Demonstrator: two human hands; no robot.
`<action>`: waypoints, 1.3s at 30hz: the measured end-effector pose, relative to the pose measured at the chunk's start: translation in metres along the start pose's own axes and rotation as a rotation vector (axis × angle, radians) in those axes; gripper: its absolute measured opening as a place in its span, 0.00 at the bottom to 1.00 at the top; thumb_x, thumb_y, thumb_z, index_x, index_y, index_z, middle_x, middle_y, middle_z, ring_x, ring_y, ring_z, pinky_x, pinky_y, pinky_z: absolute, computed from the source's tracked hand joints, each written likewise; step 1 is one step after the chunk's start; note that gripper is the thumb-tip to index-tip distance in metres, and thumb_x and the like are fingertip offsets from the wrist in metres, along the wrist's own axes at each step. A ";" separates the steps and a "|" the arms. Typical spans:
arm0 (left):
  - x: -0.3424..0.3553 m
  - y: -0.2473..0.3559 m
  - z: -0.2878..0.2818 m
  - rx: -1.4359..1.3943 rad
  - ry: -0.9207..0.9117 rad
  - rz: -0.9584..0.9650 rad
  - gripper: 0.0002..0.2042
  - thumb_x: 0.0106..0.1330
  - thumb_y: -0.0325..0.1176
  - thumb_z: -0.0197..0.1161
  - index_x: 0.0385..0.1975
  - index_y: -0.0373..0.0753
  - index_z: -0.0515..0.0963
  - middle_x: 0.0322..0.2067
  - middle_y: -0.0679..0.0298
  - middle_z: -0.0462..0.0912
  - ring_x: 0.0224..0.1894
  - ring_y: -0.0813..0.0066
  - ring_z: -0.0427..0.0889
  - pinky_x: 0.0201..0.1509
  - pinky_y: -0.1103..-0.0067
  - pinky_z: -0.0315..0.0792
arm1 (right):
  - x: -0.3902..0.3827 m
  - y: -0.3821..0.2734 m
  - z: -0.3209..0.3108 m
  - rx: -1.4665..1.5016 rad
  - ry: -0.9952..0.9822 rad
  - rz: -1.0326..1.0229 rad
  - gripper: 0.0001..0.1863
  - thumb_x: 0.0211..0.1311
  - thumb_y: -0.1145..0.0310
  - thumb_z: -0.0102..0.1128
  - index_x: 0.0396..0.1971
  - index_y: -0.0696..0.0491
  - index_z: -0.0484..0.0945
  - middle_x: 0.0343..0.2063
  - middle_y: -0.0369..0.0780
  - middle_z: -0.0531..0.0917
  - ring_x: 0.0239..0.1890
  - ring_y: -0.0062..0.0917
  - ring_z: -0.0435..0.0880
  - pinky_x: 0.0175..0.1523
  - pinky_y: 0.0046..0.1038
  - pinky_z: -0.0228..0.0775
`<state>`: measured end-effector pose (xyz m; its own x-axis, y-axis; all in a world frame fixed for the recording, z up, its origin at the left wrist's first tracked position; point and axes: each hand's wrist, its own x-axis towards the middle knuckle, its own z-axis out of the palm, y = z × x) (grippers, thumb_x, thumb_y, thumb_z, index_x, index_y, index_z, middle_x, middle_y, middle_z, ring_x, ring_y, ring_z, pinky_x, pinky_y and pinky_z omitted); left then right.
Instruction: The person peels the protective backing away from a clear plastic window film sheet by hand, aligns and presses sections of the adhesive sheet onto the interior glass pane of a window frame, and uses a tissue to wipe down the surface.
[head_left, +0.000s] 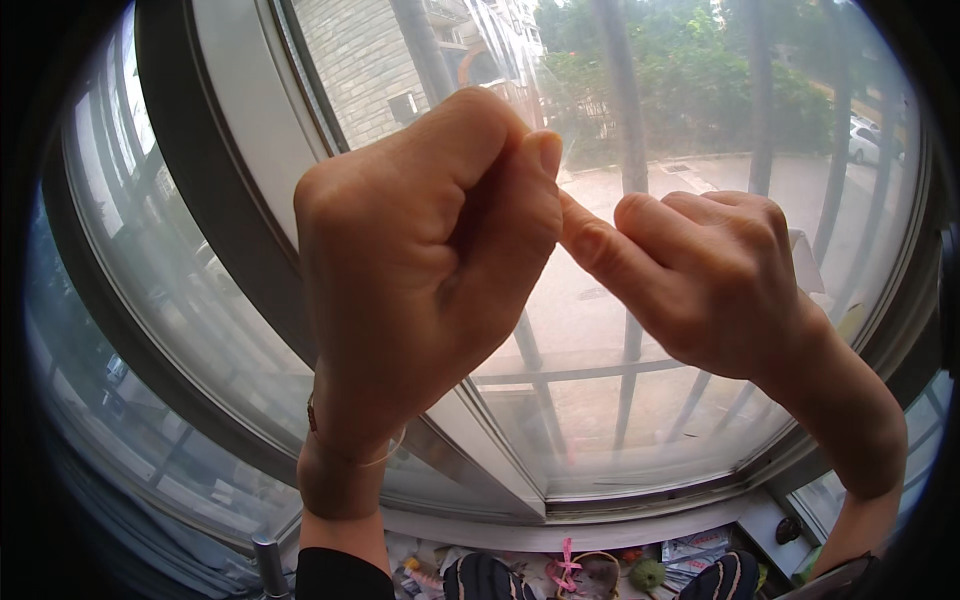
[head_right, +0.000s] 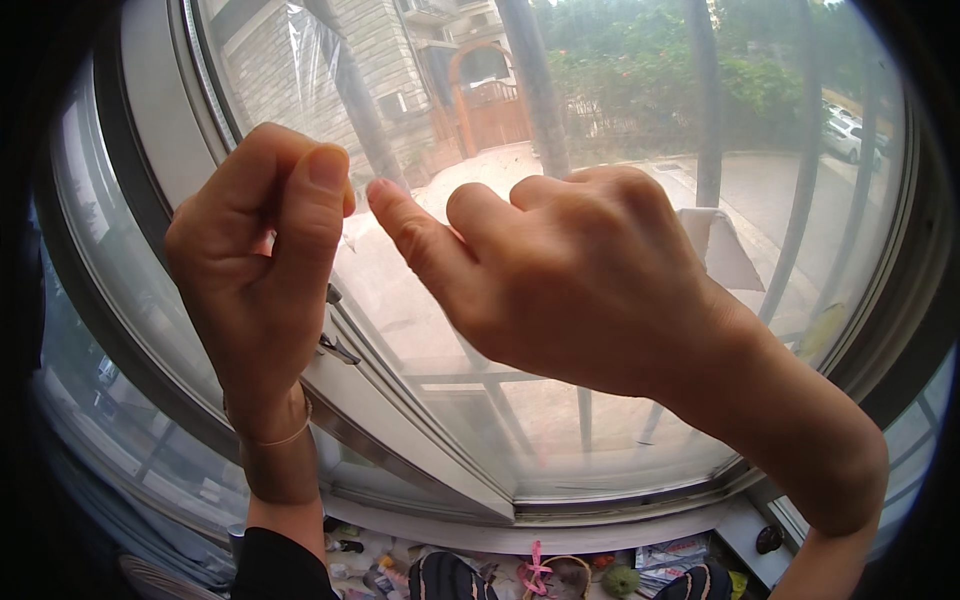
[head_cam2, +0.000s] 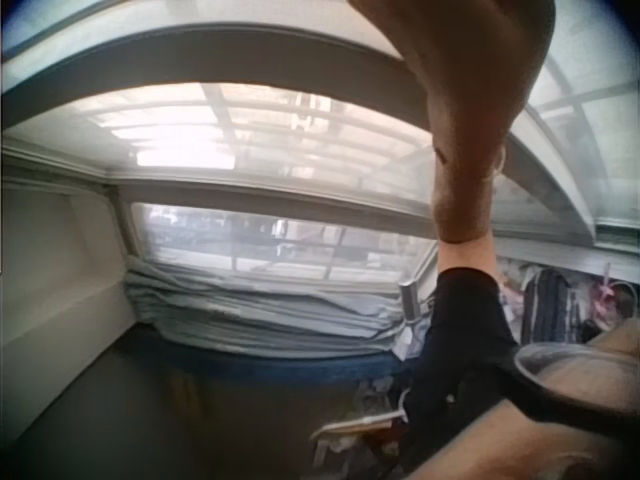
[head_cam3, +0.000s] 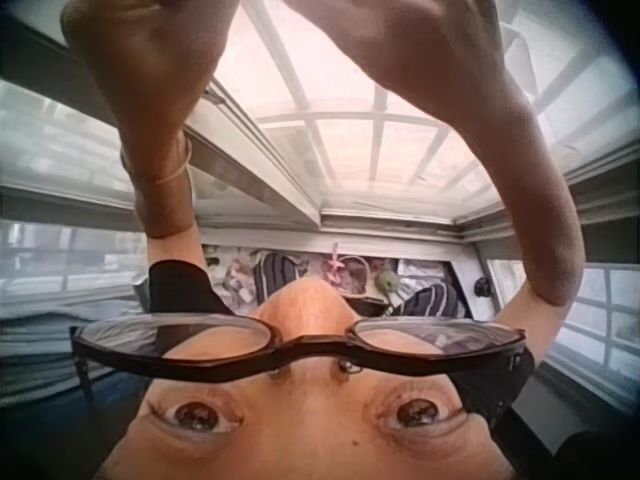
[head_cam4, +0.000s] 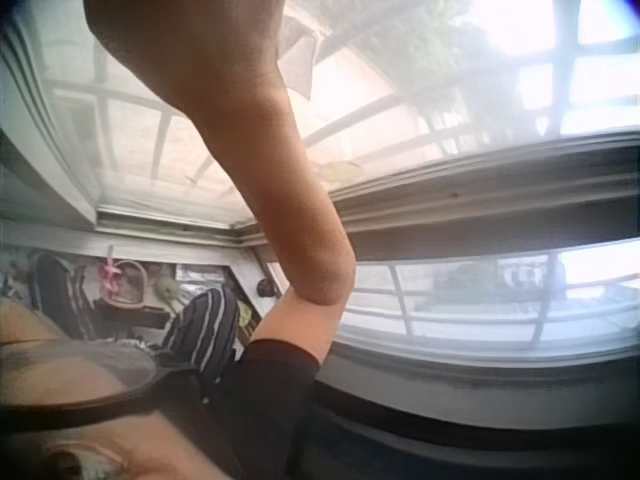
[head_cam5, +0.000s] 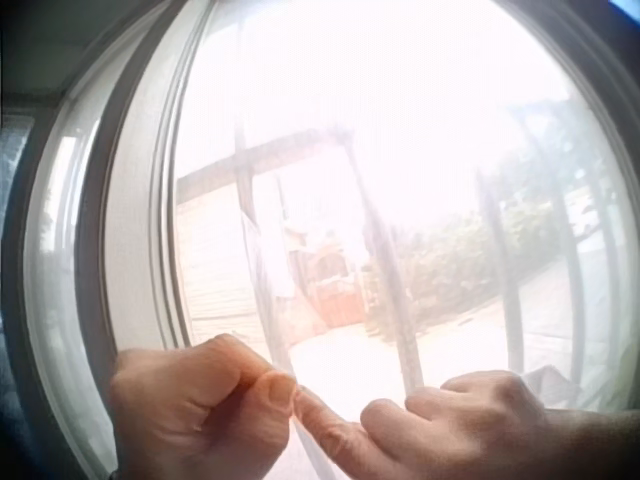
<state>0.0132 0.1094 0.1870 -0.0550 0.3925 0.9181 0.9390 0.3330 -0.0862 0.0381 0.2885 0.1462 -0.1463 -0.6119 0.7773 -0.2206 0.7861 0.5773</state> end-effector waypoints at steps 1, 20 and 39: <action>0.000 0.000 0.001 -0.027 0.017 0.007 0.10 0.65 0.32 0.58 0.22 0.36 0.73 0.15 0.71 0.72 0.16 0.91 0.65 0.20 0.89 0.57 | 0.004 -0.001 -0.007 -0.038 -0.048 -0.005 0.18 0.51 0.73 0.60 0.45 0.55 0.77 0.11 0.30 0.66 0.09 0.13 0.65 0.13 0.17 0.54; 0.000 -0.007 -0.001 -0.174 0.059 -0.086 0.12 0.59 0.29 0.59 0.14 0.35 0.69 0.09 0.56 0.69 0.11 0.62 0.70 0.17 0.73 0.62 | 0.077 -0.019 -0.062 -0.673 -0.597 -0.465 0.06 0.39 0.68 0.59 0.12 0.50 0.71 0.10 0.29 0.68 0.14 0.12 0.71 0.17 0.19 0.58; 0.000 -0.005 -0.005 0.004 0.019 0.033 0.15 0.70 0.39 0.52 0.22 0.38 0.72 0.15 0.71 0.70 0.14 0.90 0.58 0.18 0.88 0.51 | -0.038 -0.051 -0.034 1.946 -0.050 1.137 0.11 0.65 0.68 0.54 0.33 0.61 0.78 0.19 0.33 0.77 0.17 0.10 0.68 0.22 0.13 0.60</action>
<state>0.0107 0.1034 0.1896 -0.0177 0.3874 0.9217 0.9388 0.3235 -0.1180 0.0873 0.2747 0.0959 -0.8666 -0.1377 0.4797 -0.4268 -0.2939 -0.8553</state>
